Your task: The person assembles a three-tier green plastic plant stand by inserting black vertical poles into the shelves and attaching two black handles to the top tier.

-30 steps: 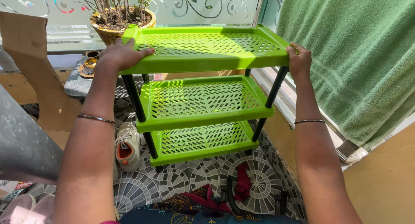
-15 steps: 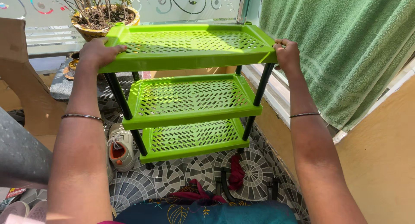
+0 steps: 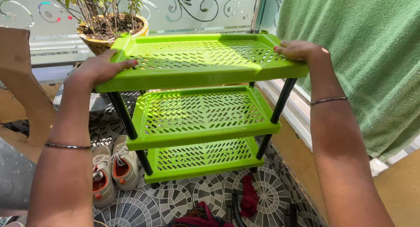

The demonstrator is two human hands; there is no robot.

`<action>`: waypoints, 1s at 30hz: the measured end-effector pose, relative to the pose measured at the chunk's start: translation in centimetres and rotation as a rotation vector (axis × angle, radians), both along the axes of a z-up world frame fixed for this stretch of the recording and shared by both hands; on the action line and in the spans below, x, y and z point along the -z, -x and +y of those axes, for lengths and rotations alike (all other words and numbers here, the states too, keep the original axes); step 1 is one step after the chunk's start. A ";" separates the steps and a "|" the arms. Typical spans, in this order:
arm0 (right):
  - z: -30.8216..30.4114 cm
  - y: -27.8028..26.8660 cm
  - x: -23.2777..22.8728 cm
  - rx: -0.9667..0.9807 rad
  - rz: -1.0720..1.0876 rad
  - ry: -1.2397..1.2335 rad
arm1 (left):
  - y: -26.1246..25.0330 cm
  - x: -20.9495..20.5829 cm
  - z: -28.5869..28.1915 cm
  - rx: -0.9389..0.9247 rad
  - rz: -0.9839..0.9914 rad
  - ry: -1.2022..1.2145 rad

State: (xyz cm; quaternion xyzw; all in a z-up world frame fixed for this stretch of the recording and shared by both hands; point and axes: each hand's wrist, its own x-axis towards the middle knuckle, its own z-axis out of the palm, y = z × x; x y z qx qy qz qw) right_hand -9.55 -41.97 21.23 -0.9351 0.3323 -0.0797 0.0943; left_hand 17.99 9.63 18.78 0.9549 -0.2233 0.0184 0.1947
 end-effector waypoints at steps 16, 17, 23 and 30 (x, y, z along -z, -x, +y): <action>-2.9 -0.4 1.0 -0.072 -0.061 0.109 | -9.5 0.4 -3.1 0.169 -0.130 -0.049; -2.7 -0.5 1.2 -0.038 -0.066 0.100 | -9.9 0.8 -3.0 0.182 -0.111 -0.024; -1.4 0.9 3.1 0.120 -0.451 0.256 | -7.9 -0.1 -3.1 0.154 -0.178 0.043; -1.5 3.9 12.5 -0.344 -1.177 -0.006 | -1.6 1.4 0.0 -0.194 -0.462 0.875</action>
